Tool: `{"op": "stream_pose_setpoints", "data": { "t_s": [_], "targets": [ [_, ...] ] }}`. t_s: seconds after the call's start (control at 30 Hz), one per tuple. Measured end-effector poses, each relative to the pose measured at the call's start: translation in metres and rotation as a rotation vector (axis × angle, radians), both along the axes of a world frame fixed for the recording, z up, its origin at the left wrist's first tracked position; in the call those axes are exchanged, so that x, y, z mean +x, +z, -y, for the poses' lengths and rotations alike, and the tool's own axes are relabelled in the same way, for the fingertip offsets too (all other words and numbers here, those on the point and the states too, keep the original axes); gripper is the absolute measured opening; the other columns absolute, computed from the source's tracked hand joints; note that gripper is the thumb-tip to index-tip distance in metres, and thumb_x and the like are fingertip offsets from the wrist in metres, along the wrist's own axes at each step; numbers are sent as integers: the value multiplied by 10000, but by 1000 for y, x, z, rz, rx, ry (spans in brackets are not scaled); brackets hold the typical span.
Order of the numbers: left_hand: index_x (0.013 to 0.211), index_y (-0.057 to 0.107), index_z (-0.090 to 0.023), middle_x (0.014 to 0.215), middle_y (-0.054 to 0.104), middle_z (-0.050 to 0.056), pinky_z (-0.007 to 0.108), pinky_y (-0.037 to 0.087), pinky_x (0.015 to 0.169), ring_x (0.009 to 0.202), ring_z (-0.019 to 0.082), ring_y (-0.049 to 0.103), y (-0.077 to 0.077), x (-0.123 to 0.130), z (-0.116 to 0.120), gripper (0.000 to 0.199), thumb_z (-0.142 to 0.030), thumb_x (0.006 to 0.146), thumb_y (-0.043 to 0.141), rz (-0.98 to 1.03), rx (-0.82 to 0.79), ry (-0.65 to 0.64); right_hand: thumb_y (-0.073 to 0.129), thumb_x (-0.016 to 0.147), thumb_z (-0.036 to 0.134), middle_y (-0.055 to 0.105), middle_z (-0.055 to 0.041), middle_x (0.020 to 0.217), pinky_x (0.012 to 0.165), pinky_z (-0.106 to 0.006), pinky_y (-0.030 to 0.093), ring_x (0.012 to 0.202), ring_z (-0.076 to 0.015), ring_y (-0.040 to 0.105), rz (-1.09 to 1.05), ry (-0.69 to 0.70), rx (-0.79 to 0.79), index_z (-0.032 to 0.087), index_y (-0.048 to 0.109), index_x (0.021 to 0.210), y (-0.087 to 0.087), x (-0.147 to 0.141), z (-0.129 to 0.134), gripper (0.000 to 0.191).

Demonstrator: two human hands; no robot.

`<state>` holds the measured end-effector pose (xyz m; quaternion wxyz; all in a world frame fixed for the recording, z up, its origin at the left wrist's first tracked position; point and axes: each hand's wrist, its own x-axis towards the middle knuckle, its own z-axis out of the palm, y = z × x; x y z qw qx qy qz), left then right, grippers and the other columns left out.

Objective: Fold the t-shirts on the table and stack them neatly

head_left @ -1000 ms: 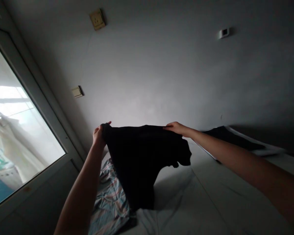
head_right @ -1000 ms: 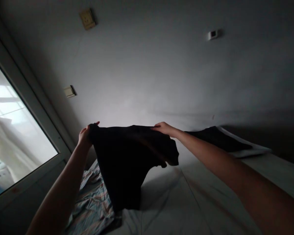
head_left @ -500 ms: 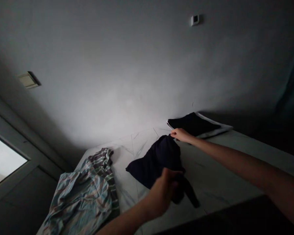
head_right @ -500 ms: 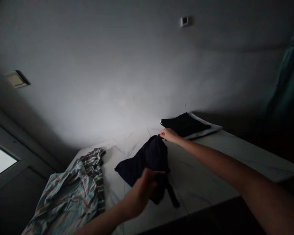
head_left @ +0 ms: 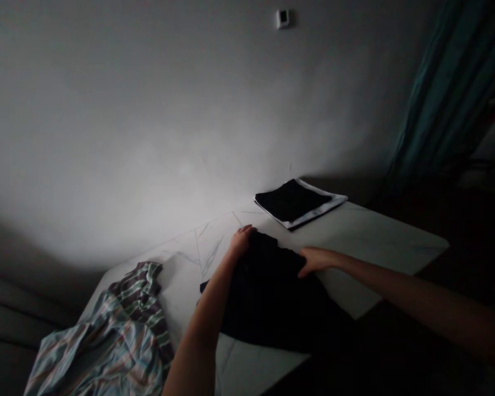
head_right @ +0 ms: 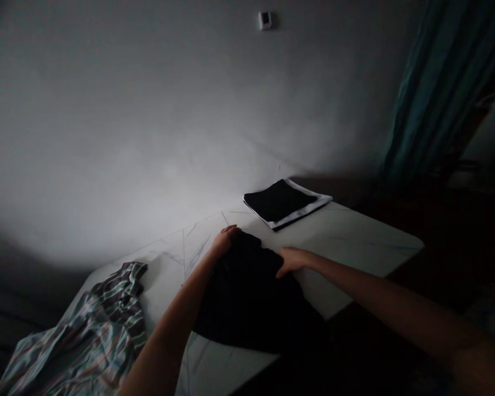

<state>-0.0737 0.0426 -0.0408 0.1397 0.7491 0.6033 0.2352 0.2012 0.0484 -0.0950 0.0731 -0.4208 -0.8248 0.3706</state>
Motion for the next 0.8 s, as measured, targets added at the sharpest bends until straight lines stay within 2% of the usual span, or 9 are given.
{"op": "stream_pose_setpoints", "data": {
  "t_s": [0.1, 0.17, 0.23, 0.3, 0.4, 0.5, 0.63, 0.7, 0.8],
  "targets": [
    [1116, 685, -237, 1239, 659, 45, 328, 432, 1046, 1132, 208, 587, -6, 14, -23, 424, -16, 791, 526, -38, -35, -124, 772, 593, 380, 695, -22, 714, 644, -314, 493, 700, -226, 641, -135, 51, -176, 186, 650, 682, 0, 4, 9, 247],
    [1062, 702, -226, 1111, 688, 42, 311, 476, 974, 1023, 205, 621, -10, 18, -31, 359, -59, 769, 582, -57, -85, -181, 727, 649, 398, 727, -46, 895, 749, -341, 516, 841, -245, 666, -340, -3, -206, 185, 669, 880, 3, 4, 9, 319],
    [964, 725, -212, 1009, 695, 57, 313, 509, 901, 935, 213, 639, -10, 13, -36, 289, -80, 724, 632, -101, -124, -188, 697, 695, 425, 719, -71, 989, 817, -370, 512, 925, -260, 659, -486, -119, -109, 192, 646, 971, 7, 5, 2, 365],
    [872, 733, -205, 947, 693, 78, 321, 516, 867, 893, 222, 641, -5, -4, -37, 235, -79, 696, 642, -150, -125, -149, 679, 725, 451, 703, -74, 952, 834, -385, 500, 921, -267, 645, -527, -272, 88, 205, 625, 916, 16, 6, -13, 316],
    [768, 703, -193, 871, 670, 83, 319, 512, 830, 836, 214, 631, 18, -47, -32, 149, -90, 704, 616, -199, -74, -74, 649, 752, 472, 652, -44, 833, 797, -372, 487, 832, -244, 616, -533, -413, 365, 228, 570, 810, 40, 5, -40, 263],
    [720, 627, -183, 814, 619, 72, 339, 508, 789, 782, 208, 607, 56, -97, -16, 67, -139, 740, 581, -212, 21, 23, 640, 771, 433, 612, -18, 776, 742, -336, 467, 758, -207, 582, -552, -324, 558, 235, 534, 785, 77, -1, -59, 225],
    [780, 531, -202, 927, 614, 83, 365, 501, 825, 863, 213, 601, 108, -141, 26, 53, -246, 803, 513, -84, 409, 106, 656, 741, 261, 589, -15, 784, 705, -315, 435, 728, -182, 552, -517, -115, 775, 231, 493, 737, 132, -17, -58, 165],
    [832, 509, -212, 939, 630, 65, 341, 503, 786, 865, 203, 603, 124, -151, 51, 74, -279, 812, 484, 8, 541, 108, 615, 703, 154, 613, -39, 899, 761, -319, 437, 826, -191, 573, -543, 39, 846, 225, 441, 684, 153, -27, -50, 190],
    [852, 478, -228, 778, 599, 1, 288, 476, 662, 707, 171, 564, 135, -158, 84, 106, -314, 793, 466, 84, 538, 194, 546, 656, 75, 632, -58, 1002, 816, -320, 433, 928, -196, 589, -611, 246, 823, 222, 332, 625, 171, -43, -37, 262]
  ]
}}
